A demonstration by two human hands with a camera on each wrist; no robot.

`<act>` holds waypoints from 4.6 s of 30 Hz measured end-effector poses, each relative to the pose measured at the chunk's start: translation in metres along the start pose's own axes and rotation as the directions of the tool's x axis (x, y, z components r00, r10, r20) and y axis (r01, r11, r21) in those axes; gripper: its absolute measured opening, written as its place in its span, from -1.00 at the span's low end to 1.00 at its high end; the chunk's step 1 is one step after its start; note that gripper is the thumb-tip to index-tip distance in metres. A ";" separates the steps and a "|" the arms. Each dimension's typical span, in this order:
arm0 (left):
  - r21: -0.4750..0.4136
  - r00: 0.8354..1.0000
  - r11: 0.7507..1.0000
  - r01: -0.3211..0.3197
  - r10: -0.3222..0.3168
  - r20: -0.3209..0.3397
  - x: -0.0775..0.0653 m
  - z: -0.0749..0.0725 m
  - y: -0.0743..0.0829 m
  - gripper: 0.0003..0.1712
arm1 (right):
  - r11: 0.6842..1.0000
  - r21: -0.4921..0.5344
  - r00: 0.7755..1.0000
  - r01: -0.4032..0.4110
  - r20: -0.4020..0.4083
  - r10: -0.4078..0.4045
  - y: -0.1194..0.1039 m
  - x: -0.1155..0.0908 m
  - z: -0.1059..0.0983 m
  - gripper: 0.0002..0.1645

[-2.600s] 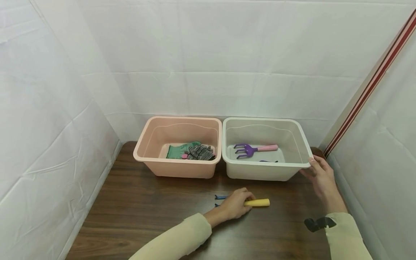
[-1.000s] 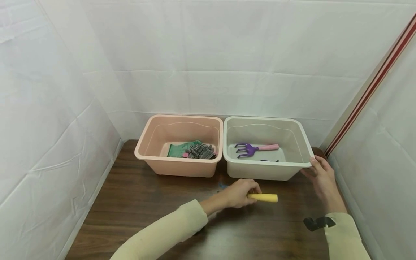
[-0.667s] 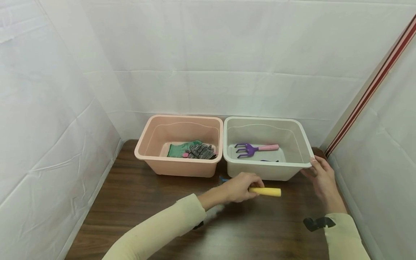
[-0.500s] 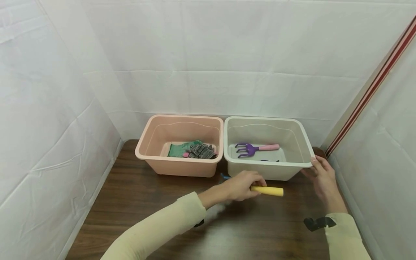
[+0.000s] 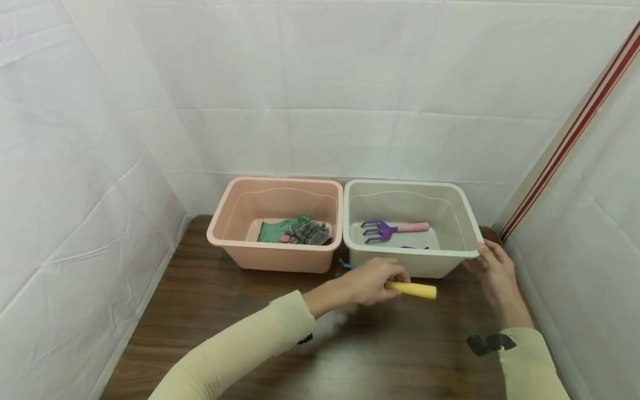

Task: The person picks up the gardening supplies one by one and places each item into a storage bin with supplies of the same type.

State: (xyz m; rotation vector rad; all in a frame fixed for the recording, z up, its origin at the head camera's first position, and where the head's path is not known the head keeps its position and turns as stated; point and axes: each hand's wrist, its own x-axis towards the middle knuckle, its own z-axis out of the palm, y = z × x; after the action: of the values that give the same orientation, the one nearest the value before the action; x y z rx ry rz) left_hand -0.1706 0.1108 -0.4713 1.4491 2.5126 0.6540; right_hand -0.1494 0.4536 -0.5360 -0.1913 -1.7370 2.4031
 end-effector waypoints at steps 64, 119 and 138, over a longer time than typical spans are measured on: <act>0.006 0.995 0.996 -0.086 0.086 -0.046 0.036 -0.076 -0.006 -0.69 | 1.000 0.019 0.999 0.023 0.046 -0.024 0.003 -0.001 -0.002 -0.68; -0.171 0.971 0.985 -0.020 -0.022 -0.238 0.075 -0.044 -0.033 -0.75 | 0.999 0.044 1.000 -0.006 0.027 0.005 0.001 0.000 -0.001 -0.65; -0.222 0.973 0.972 0.072 -0.117 -0.201 0.076 -0.026 -0.044 -0.68 | 1.000 0.005 1.000 -0.018 0.015 0.018 0.001 0.000 -0.002 -0.57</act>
State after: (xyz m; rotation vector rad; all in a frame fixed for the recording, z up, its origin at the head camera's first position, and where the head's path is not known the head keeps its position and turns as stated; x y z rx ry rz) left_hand -0.2534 0.1486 -0.4625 1.2347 2.5499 1.0760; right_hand -0.1489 0.4554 -0.5380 -0.1894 -1.7432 2.4273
